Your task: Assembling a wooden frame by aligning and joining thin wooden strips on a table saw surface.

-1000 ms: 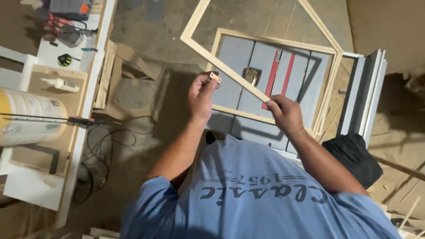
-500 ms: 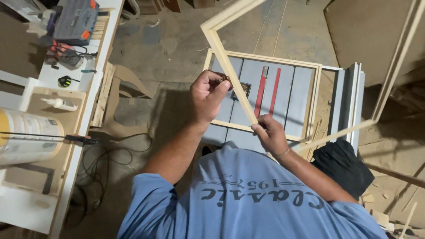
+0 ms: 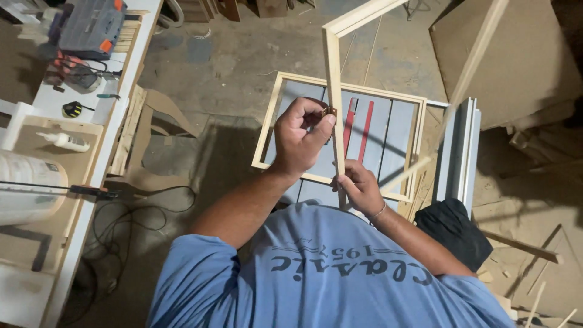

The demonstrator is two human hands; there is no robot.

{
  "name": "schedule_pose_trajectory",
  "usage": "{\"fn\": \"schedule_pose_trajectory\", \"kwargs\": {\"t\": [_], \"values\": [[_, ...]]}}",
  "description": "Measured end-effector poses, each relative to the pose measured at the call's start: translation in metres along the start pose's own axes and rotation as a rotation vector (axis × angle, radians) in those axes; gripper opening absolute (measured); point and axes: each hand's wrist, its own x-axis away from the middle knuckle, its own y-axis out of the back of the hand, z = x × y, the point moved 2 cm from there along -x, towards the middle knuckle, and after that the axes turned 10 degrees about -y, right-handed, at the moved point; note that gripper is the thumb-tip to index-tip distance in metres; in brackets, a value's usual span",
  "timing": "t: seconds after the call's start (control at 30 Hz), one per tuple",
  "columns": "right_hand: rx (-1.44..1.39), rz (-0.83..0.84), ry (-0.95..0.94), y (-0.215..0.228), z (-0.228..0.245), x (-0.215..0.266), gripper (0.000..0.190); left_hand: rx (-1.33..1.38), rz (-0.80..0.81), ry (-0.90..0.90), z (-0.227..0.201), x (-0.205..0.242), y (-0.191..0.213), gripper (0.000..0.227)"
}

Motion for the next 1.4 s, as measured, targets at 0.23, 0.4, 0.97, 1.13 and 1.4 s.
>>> {"fn": "schedule_pose_trajectory", "kwargs": {"t": [0.23,0.4,0.97,1.13,1.4], "values": [[-0.109,0.054,0.044,0.004,-0.009,-0.002,0.02,0.027,0.019,-0.039,-0.008,-0.004,-0.007,0.012],[-0.239,0.096,0.06,0.004,-0.006,-0.005,0.02,0.014,0.031,-0.093,-0.011,-0.003,-0.009,0.011],[0.032,-0.036,0.094,-0.014,-0.016,-0.023,0.014,0.027,-0.019,-0.161,-0.031,-0.007,-0.001,0.009],[0.102,-0.088,0.085,-0.022,-0.043,-0.021,0.015,-0.044,-0.043,-0.232,-0.023,0.004,0.005,0.008],[0.288,-0.069,-0.01,-0.044,-0.038,-0.023,0.015,-0.035,-0.058,-0.214,-0.021,0.016,0.024,0.004]]}}
